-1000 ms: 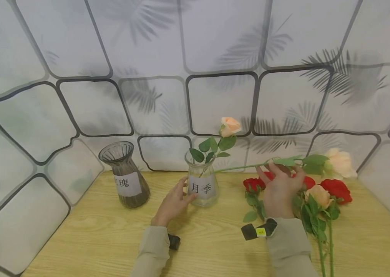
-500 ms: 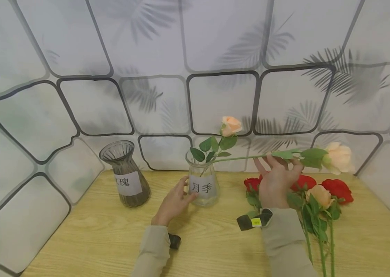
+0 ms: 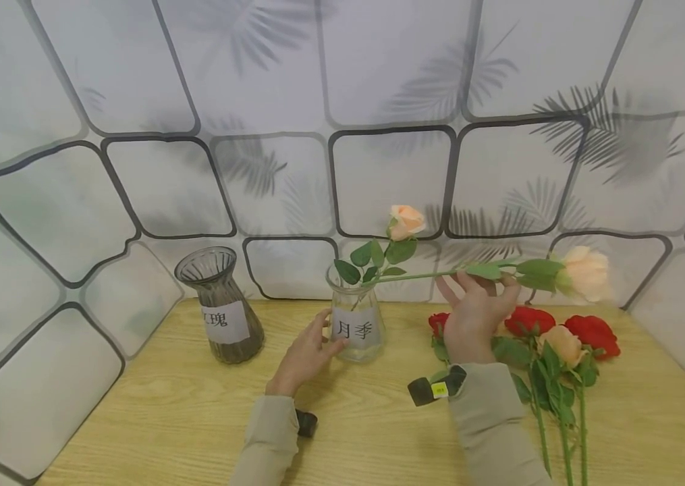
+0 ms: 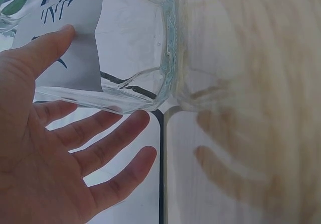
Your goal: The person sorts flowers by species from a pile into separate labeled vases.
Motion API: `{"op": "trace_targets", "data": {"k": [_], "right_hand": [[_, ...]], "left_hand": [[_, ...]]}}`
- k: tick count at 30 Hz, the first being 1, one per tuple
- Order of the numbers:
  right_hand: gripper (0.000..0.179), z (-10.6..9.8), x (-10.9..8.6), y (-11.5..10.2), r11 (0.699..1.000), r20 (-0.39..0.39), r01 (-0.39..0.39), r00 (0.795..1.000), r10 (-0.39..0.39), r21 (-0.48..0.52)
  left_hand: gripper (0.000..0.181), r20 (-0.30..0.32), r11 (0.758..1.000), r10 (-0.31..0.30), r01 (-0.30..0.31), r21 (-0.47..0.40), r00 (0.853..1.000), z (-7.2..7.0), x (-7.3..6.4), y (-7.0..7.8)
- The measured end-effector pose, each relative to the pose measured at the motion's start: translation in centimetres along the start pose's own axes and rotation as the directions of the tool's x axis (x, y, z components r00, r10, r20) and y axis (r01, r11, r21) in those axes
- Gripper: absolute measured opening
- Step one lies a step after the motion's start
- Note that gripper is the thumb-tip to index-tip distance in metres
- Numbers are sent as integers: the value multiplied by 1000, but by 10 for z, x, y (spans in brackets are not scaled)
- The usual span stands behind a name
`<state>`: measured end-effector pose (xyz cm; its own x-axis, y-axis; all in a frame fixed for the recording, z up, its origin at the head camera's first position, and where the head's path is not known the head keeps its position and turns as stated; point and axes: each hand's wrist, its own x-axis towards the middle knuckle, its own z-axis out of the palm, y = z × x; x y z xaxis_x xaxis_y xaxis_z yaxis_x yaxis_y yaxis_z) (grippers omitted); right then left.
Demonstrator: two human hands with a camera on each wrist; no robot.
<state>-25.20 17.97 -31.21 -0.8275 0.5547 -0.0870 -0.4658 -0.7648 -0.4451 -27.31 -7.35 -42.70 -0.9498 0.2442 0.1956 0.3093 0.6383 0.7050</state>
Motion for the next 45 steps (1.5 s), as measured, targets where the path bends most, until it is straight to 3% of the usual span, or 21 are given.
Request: {"op": "trace_targets", "data": {"k": [4,10,17,23,33,38,43,45], "right_hand": [[9,2,-3,3,1000,24,-15,1000,16,-17],[1,3,-9,14,992,99,107,990,-100,-70],[16,5,-18,30,975,167,200,969,-181,-102],[5,8,-21,40,944,194,282,949,-248,-172],[23,15,-13,53,901,282,329,926,-250,-283],[31,20,-9,60,857,320,342,921,-224,-386],[37,23,-6,65,788,387,366,905,-177,-495],[40,24,-4,66,747,417,386,895,-160,-541]], "left_hand": [[73,4,1000,-3,3,-3,1000,0,-1,1],[73,-1,1000,-4,4,2,1000,-1,-1,2],[74,0,1000,1,-1,17,1000,0,0,0],[73,5,1000,5,-5,16,1000,1,-1,2],[73,10,1000,-13,13,26,1000,-2,-2,3],[73,5,1000,2,-2,29,1000,-2,-2,2],[72,-3,999,5,-5,33,1000,-2,-2,2],[73,-4,999,6,-6,35,1000,-1,-1,3]]}}
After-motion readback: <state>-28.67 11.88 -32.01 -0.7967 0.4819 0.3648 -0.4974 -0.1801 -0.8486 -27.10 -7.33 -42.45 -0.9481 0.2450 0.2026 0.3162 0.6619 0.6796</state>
